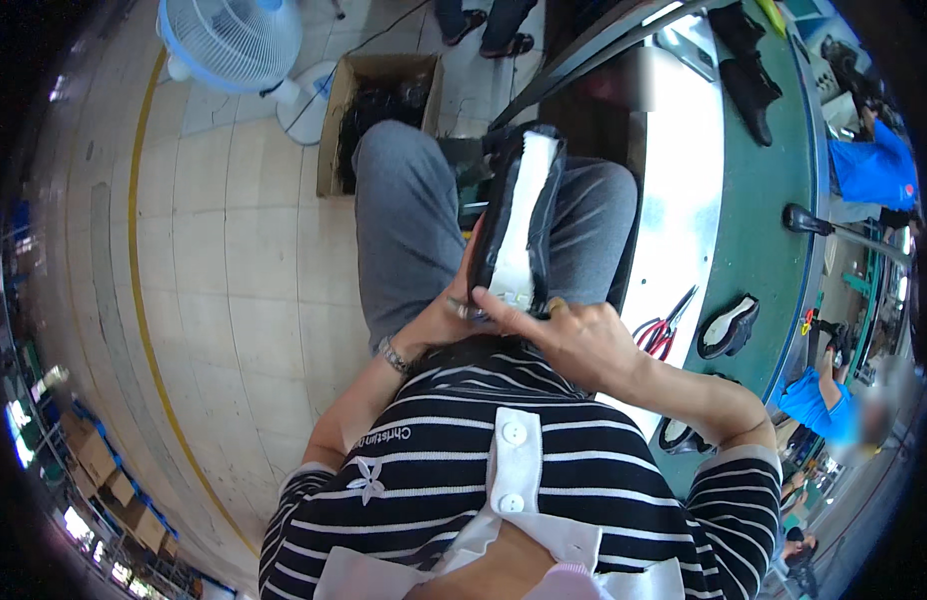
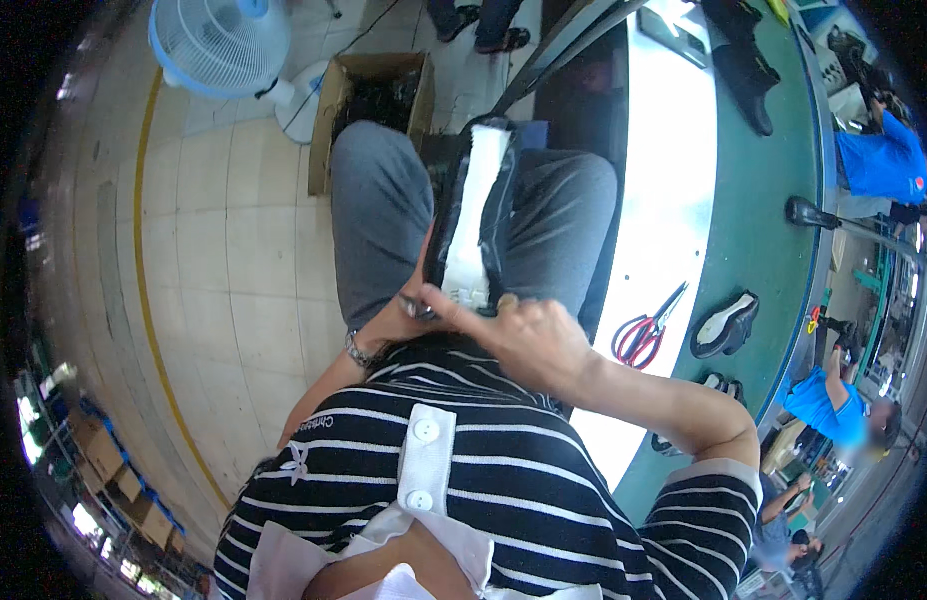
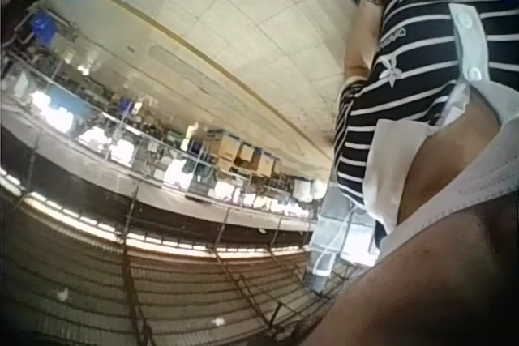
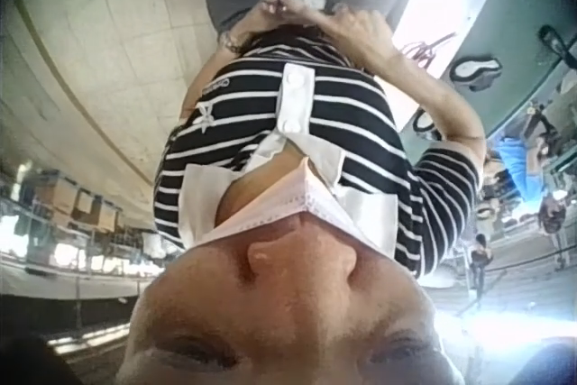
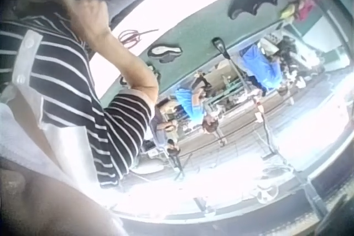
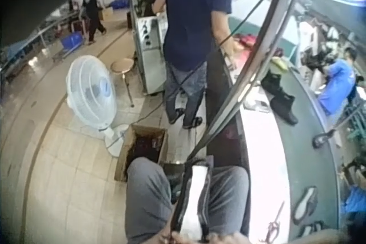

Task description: Manually process a shoe upper on a last using pliers and a hammer to secure and shape it.

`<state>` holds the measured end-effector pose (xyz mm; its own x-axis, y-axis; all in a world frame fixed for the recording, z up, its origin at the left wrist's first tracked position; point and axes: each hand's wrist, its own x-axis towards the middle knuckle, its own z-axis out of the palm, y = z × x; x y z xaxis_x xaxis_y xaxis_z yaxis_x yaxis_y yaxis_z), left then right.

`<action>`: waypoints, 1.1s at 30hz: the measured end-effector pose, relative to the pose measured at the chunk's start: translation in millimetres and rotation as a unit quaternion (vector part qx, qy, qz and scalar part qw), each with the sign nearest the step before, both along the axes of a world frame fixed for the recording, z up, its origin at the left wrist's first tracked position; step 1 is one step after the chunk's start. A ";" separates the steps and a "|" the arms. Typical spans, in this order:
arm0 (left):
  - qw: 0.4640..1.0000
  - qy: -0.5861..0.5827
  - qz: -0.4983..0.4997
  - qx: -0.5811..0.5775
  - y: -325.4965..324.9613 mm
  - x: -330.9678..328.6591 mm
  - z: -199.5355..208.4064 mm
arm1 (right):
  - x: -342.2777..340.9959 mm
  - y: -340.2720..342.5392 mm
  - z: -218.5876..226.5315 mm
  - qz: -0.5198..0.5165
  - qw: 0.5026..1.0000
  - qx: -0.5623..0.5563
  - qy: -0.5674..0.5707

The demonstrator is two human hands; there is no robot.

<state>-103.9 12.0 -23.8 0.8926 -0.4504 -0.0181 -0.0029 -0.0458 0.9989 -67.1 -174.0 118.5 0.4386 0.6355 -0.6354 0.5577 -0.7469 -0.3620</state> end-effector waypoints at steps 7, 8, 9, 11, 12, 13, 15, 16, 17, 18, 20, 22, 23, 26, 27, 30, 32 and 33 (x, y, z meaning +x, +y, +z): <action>0.964 0.255 -0.028 -0.074 -5.8 -2.4 6.8 | 19.1 -2.9 -6.7 -0.065 0.997 -0.005 -0.044; 0.961 0.273 -0.044 -0.029 -3.7 -1.7 1.8 | 24.1 -7.9 -8.7 -0.052 0.996 0.037 -0.059; 0.962 0.267 -0.047 -0.027 -2.3 -2.1 -0.4 | 28.7 -7.7 -3.2 -0.055 0.996 0.039 -0.065; 0.962 0.271 -0.029 -0.005 3.0 -5.0 -1.1 | 37.0 -3.5 11.7 -0.039 0.996 0.059 -0.060; 0.961 0.268 -0.050 -0.045 2.2 0.9 6.2 | 37.4 -7.1 9.7 -0.054 0.983 0.129 -0.122; 0.980 0.196 -0.029 -0.033 -0.2 2.9 11.8 | 44.5 -8.0 9.3 -0.064 0.959 0.214 -0.172; 0.974 0.217 -0.007 -0.065 -2.6 1.7 14.5 | 63.4 -11.0 -5.5 -0.116 0.944 0.252 -0.180; 0.972 0.227 -0.010 -0.056 -0.5 -0.9 3.4 | 75.7 -12.4 -12.6 -0.154 0.967 0.158 -0.125; 0.961 0.258 -0.012 -0.100 -3.1 2.1 7.3 | 82.8 -20.2 -30.4 -0.147 0.970 0.097 -0.169; 0.960 0.264 -0.004 -0.094 3.5 -0.2 6.0 | 85.9 -20.4 -28.7 -0.129 0.970 0.112 -0.171; 0.942 0.309 0.006 -0.130 0.2 4.3 12.5 | 90.3 -28.4 -27.7 -0.102 0.971 0.096 -0.196; 0.912 0.366 0.017 -0.187 4.7 10.1 11.1 | 83.3 -36.3 -26.1 -0.121 0.966 0.107 -0.199; 0.898 0.381 0.021 -0.221 6.3 20.2 7.7 | 77.5 -41.5 -20.3 -0.142 0.965 0.110 -0.190; 0.845 0.444 0.078 -0.288 -0.8 55.4 3.7 | 43.2 -56.9 -31.3 -0.274 0.913 0.217 -0.209; 0.839 0.461 0.080 -0.278 -2.9 70.1 2.5 | 31.4 -60.6 -31.3 -0.334 0.893 0.236 -0.187; 0.897 0.425 0.044 -0.113 -8.1 88.2 4.7 | -9.8 -75.5 -54.4 -0.472 0.821 0.256 -0.192; 0.898 0.424 0.031 -0.113 5.4 87.0 -12.1 | -32.9 -81.8 -56.1 -0.548 0.794 0.217 -0.148; 0.901 0.420 0.034 -0.105 2.9 85.9 -4.1 | -47.0 -87.5 -56.4 -0.592 0.766 0.208 -0.142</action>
<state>-18.0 14.9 -27.9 0.6286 -0.4677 -0.6214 0.7543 0.1721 0.6335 -114.1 -261.6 62.1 0.9464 -0.1937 -0.2586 -0.3215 -0.6431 -0.6950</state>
